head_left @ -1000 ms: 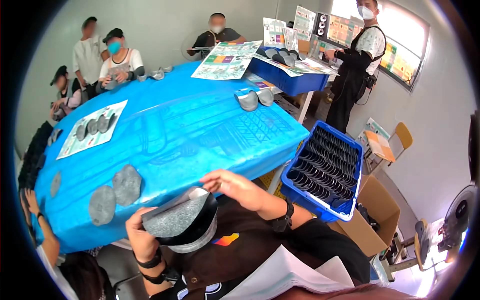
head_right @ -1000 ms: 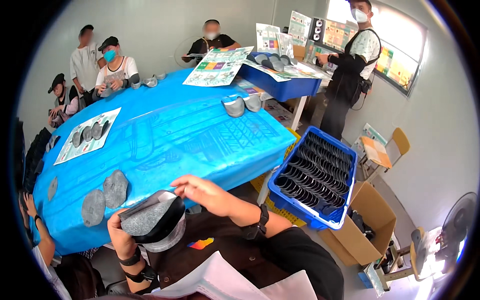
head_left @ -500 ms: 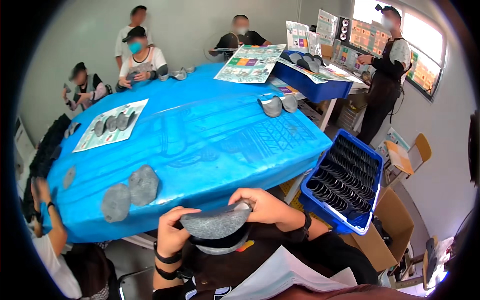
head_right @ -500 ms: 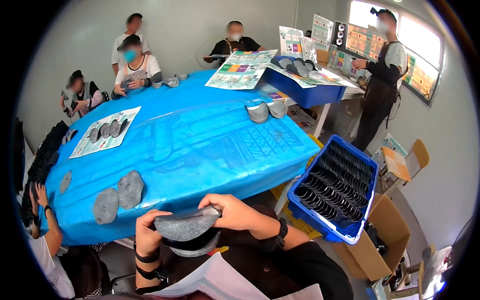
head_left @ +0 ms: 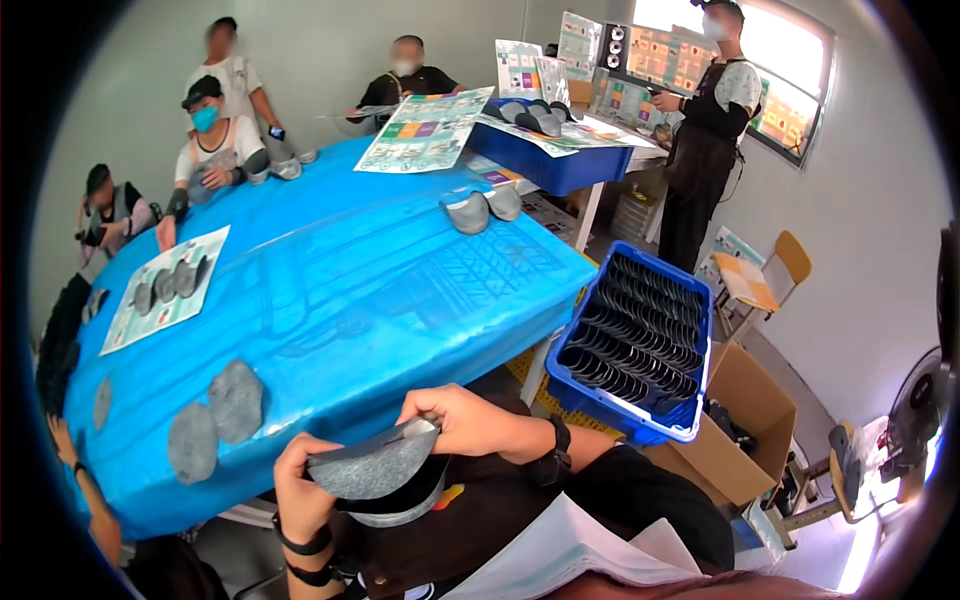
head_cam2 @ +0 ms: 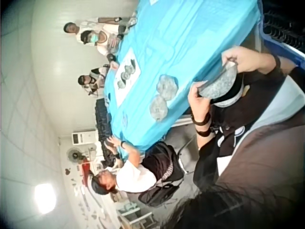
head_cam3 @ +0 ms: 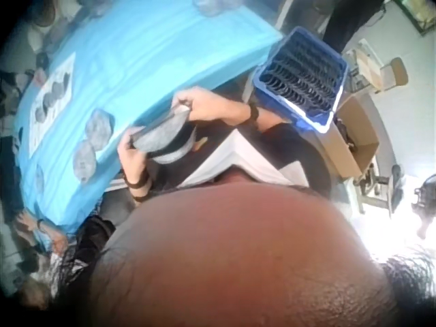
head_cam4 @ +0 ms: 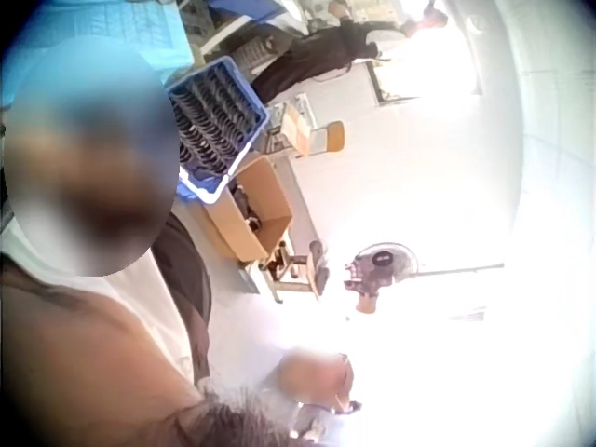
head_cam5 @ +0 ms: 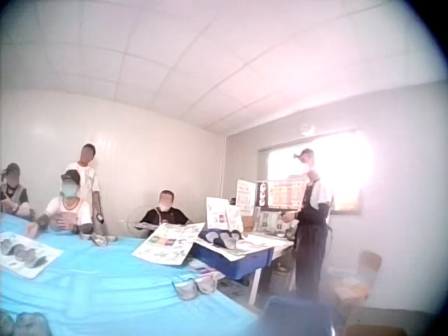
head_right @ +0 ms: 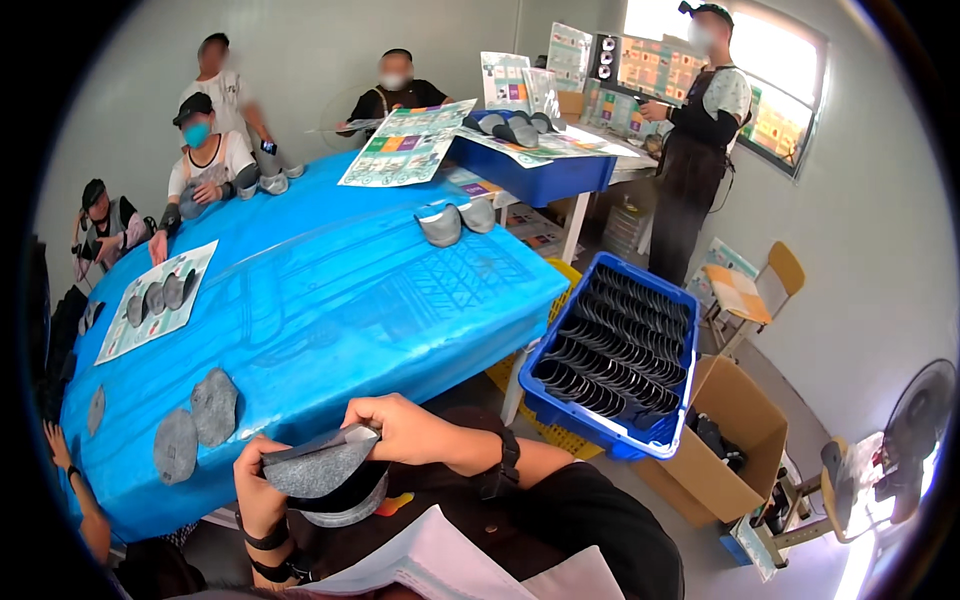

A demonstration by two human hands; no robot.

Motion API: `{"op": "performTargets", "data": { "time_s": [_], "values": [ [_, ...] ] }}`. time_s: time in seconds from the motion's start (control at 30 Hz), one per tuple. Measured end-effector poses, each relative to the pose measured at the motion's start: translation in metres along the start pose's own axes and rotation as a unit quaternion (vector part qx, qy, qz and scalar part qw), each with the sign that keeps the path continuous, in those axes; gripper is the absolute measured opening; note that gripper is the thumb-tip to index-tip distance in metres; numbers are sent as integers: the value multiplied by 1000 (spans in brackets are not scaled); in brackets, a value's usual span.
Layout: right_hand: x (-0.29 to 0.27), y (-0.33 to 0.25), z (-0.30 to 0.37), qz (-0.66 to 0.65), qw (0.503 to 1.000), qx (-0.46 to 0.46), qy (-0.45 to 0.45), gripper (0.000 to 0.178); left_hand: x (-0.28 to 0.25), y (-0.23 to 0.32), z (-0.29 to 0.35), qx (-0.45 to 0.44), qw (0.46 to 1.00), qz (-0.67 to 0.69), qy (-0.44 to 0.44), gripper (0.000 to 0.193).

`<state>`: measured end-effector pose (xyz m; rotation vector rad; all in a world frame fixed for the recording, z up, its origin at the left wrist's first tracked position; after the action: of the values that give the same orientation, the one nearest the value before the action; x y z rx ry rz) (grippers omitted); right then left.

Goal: Manually assembling and inspecting small shoe components at a production table.

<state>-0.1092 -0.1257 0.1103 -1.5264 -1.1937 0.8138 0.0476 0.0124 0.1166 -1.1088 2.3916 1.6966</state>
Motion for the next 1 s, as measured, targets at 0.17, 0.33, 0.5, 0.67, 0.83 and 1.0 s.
{"op": "performTargets", "data": {
  "time_s": [0.17,0.33,0.5,0.67,0.83,1.0],
  "values": [
    [5,-14,8,-41,999,8,-25,11,-6,0,8,-5,997,75,14,15],
    [5,-33,15,-3,999,11,-42,10,-12,1,13,17,998,53,12,10],
    [0,-32,13,61,997,-13,-42,18,-16,-8,15,60,998,-20,14,8],
    [10,-31,10,60,996,-64,-16,24,-2,3,11,29,999,27,-1,10],
    [15,-30,8,97,991,-71,-54,36,-3,10,9,76,995,-42,-55,17],
    [19,-35,9,36,991,-69,-106,41,-2,-7,19,77,988,110,-78,27]
  ]
}}
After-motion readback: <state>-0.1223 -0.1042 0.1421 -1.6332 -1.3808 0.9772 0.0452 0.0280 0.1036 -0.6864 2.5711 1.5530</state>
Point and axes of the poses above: each hand's wrist, its own z-axis away from the middle knuckle, its own x-axis out of the palm, y = z × x, the point moved 3 cm from there along -z, towards the middle knuckle, and after that the axes turned 13 degrees about -z, right-handed, at the moved point
